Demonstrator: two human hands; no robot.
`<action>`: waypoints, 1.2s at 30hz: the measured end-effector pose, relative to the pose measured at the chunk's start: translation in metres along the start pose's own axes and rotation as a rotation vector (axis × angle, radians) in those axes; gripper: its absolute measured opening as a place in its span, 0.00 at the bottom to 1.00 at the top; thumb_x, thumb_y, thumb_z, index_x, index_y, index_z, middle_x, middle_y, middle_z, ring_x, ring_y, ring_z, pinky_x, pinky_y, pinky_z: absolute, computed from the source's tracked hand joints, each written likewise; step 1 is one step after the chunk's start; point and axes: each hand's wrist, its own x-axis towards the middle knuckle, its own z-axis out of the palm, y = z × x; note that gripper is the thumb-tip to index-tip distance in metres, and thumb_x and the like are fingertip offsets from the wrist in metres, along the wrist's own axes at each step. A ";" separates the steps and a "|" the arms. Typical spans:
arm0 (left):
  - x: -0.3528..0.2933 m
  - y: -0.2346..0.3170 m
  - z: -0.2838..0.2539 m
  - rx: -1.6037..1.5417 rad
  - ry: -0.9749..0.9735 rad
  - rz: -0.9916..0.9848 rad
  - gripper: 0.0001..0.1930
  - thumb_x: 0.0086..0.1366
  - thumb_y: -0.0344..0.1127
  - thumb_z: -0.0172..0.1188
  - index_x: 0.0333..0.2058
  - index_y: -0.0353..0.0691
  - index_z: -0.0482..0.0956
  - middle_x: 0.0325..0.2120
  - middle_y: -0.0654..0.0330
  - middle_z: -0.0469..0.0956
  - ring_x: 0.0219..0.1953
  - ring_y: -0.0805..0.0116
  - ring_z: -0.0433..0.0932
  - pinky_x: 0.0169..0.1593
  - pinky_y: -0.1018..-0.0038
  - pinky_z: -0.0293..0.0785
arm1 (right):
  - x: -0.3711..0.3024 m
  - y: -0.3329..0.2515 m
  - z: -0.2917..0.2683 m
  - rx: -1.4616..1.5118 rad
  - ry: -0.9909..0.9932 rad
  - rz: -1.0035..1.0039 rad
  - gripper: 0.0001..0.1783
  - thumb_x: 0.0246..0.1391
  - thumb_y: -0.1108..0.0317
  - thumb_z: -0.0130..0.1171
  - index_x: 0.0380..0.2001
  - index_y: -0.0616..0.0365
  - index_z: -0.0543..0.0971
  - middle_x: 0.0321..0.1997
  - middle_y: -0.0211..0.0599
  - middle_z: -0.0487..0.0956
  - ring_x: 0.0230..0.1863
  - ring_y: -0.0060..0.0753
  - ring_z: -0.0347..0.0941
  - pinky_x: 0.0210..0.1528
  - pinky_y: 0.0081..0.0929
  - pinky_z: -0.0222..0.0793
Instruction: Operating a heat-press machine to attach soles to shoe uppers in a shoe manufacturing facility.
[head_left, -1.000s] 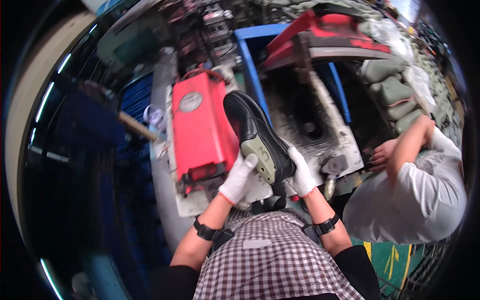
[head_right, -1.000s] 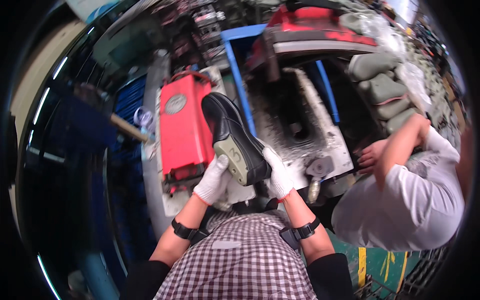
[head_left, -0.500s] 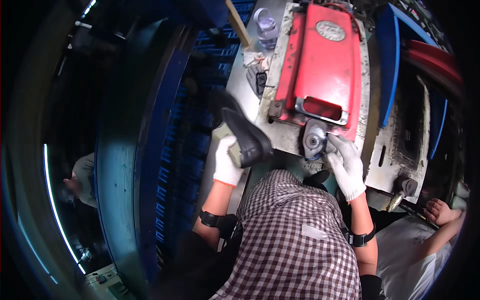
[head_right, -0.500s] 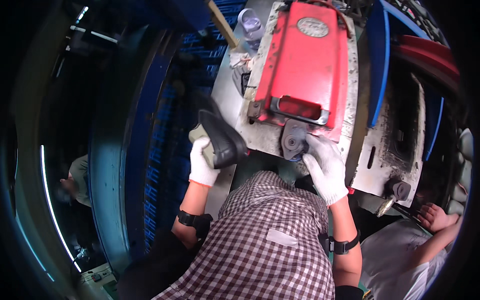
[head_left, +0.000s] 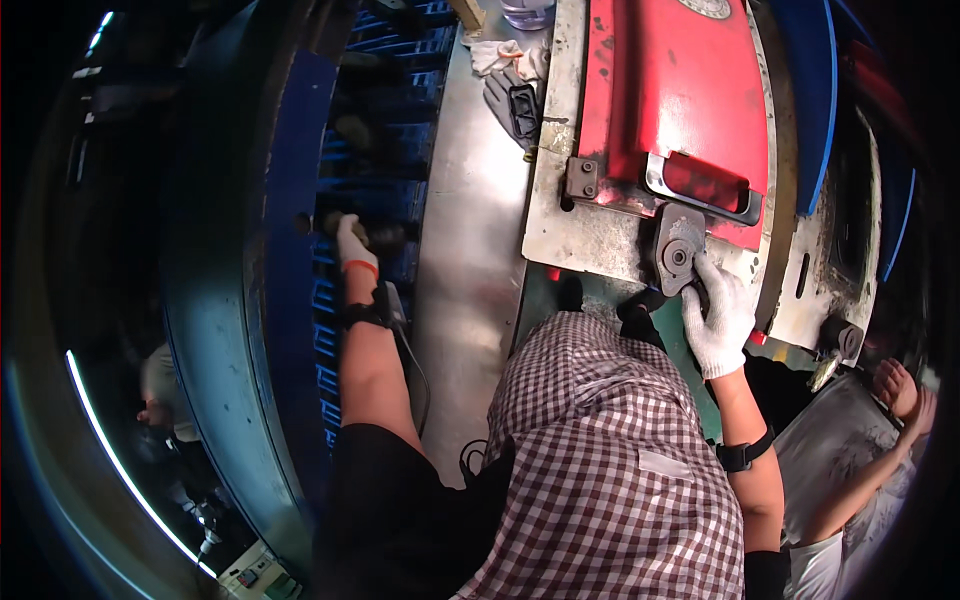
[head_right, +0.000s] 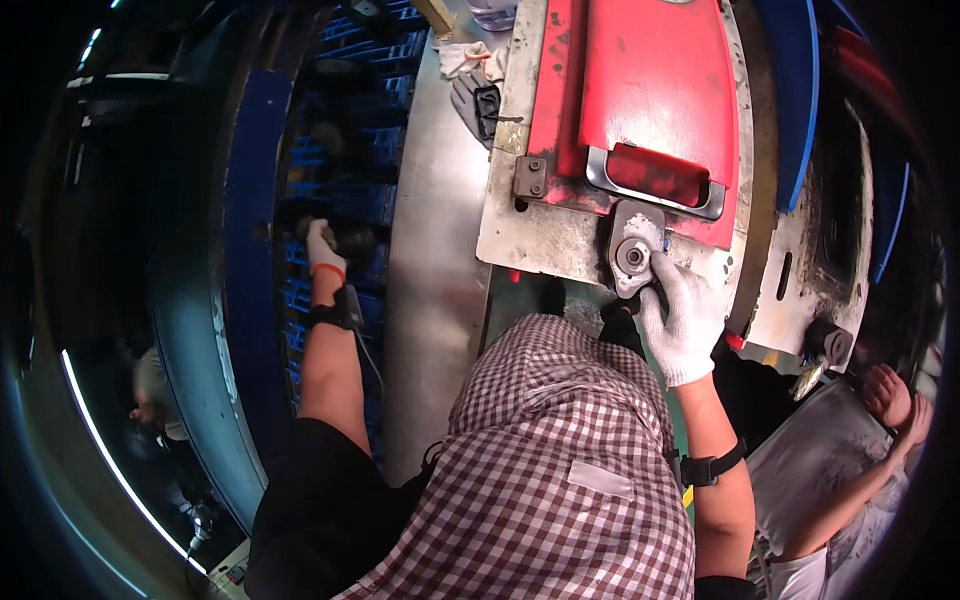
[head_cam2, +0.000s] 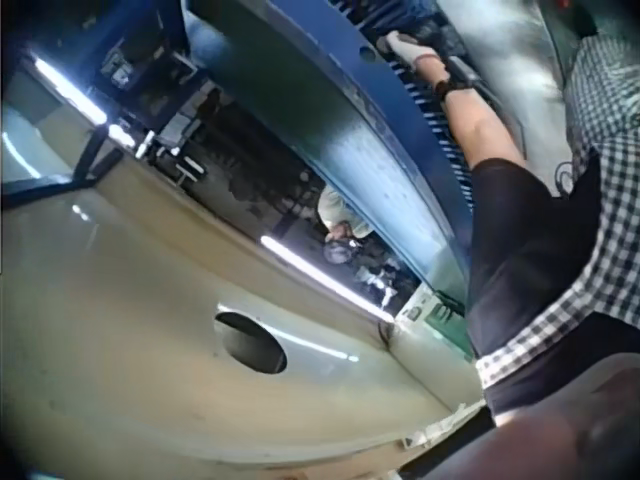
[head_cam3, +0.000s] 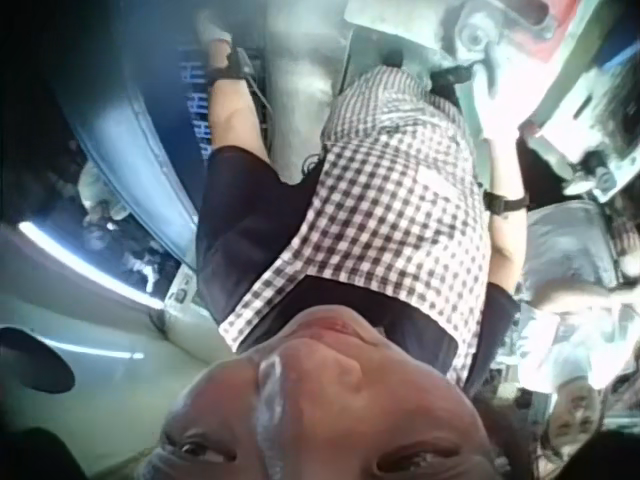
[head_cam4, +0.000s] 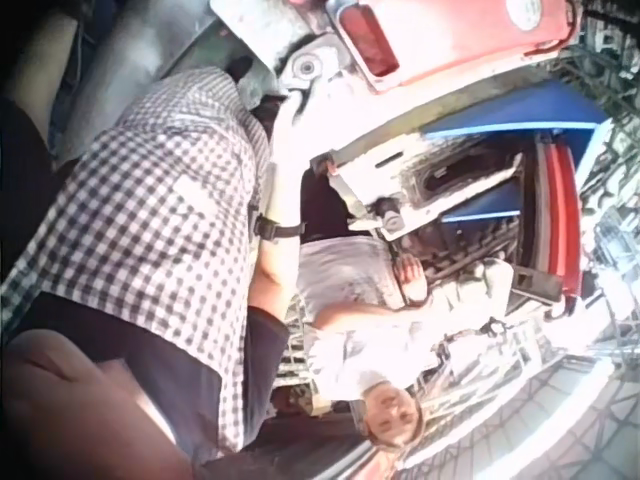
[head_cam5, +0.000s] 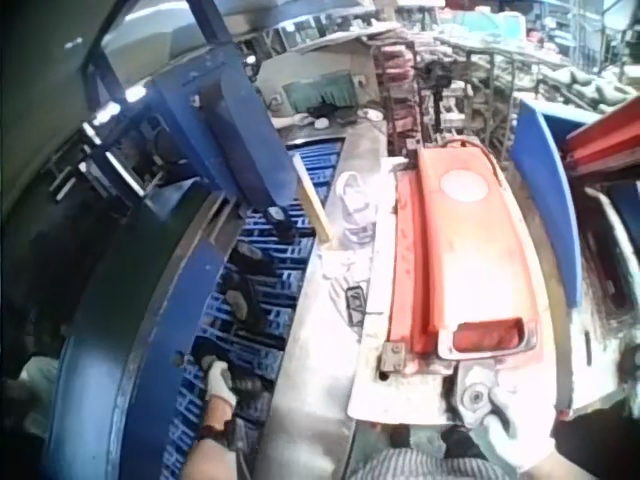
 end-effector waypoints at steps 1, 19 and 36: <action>0.013 0.004 0.011 -0.002 -0.017 0.045 0.11 0.62 0.36 0.68 0.24 0.56 0.75 0.19 0.74 0.68 0.20 0.78 0.64 0.27 0.74 0.59 | -0.002 0.002 0.000 -0.021 -0.004 0.020 0.30 0.50 0.70 0.70 0.59 0.49 0.82 0.47 0.41 0.84 0.49 0.48 0.80 0.54 0.44 0.76; -0.084 -0.076 -0.015 1.074 -0.182 0.216 0.40 0.70 0.36 0.58 0.77 0.33 0.54 0.78 0.45 0.53 0.79 0.51 0.54 0.79 0.63 0.50 | -0.005 0.016 -0.022 0.060 -0.087 0.091 0.24 0.55 0.60 0.63 0.55 0.53 0.80 0.29 0.43 0.80 0.32 0.47 0.79 0.34 0.45 0.74; -0.120 -0.124 0.021 1.190 0.004 0.257 0.31 0.74 0.44 0.51 0.68 0.26 0.69 0.69 0.40 0.71 0.69 0.45 0.71 0.71 0.59 0.67 | -0.017 0.024 -0.002 0.159 0.078 0.080 0.29 0.57 0.57 0.64 0.62 0.49 0.76 0.39 0.47 0.81 0.42 0.55 0.79 0.44 0.52 0.76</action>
